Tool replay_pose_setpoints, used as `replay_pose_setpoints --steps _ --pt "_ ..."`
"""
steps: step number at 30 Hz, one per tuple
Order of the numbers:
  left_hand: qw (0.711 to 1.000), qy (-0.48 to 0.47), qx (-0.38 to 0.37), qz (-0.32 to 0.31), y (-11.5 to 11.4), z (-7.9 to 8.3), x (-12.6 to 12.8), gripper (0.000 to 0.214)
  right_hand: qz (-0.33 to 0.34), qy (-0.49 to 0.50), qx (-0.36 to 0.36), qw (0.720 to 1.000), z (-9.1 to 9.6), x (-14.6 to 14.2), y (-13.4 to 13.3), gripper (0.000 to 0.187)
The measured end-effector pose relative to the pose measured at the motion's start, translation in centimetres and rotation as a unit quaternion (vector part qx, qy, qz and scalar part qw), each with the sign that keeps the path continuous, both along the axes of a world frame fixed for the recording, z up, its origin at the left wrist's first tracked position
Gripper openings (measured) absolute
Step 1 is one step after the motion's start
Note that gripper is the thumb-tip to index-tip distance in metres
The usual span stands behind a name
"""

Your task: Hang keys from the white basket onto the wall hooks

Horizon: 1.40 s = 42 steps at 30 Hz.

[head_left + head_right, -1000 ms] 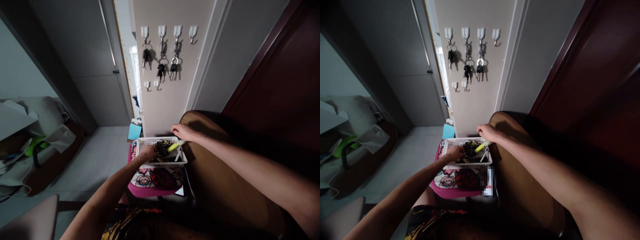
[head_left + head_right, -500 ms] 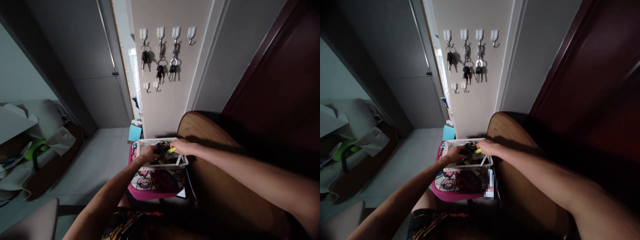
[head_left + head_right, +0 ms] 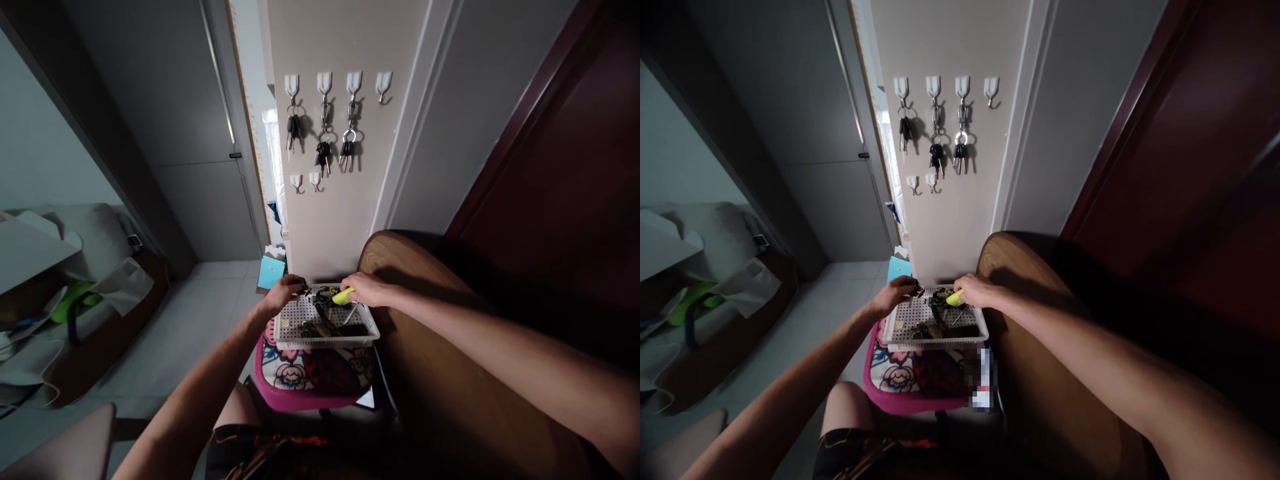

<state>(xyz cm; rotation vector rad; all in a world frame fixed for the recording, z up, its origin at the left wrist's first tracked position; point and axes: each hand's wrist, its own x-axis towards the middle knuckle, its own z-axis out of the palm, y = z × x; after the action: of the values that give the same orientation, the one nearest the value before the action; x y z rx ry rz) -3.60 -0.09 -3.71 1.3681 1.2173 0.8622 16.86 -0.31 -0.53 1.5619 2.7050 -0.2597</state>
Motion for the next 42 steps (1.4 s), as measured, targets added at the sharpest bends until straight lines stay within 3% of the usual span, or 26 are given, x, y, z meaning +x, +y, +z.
replay_pose_setpoints --steps 5,7,15,24,31,37,42 --pt "0.977 -0.205 -0.056 -0.022 -0.2 0.3 0.3 0.009 0.042 0.132 -0.045 0.989 -0.1 -1.2 -0.9 0.019" --pt "0.962 -0.264 -0.067 -0.032 -0.3 0.5 0.7 0.009 0.030 0.183 -0.053 0.981 0.1 -1.8 -1.3 0.019" --pt "0.942 -0.322 -0.080 -0.050 -1.3 2.0 2.8 0.012 0.011 0.327 -0.025 0.944 0.1 -2.4 -1.0 0.023" --pt "0.955 -0.284 -0.074 -0.042 -0.9 2.2 3.0 0.016 -0.054 0.362 0.014 0.930 1.6 -2.1 -0.2 0.015" --pt "0.974 -0.216 -0.058 -0.028 -0.7 2.3 2.9 0.021 -0.095 0.445 -0.038 0.890 2.2 -1.5 0.5 0.014" --pt "0.982 -0.180 -0.052 -0.008 -0.6 2.4 2.9 0.019 -0.099 0.438 -0.031 0.893 2.2 -1.5 0.5 0.013" --pt "0.994 -0.105 -0.031 0.019 -0.7 1.6 2.6 0.017 -0.092 0.442 -0.010 0.892 2.4 -1.4 0.6 0.013"
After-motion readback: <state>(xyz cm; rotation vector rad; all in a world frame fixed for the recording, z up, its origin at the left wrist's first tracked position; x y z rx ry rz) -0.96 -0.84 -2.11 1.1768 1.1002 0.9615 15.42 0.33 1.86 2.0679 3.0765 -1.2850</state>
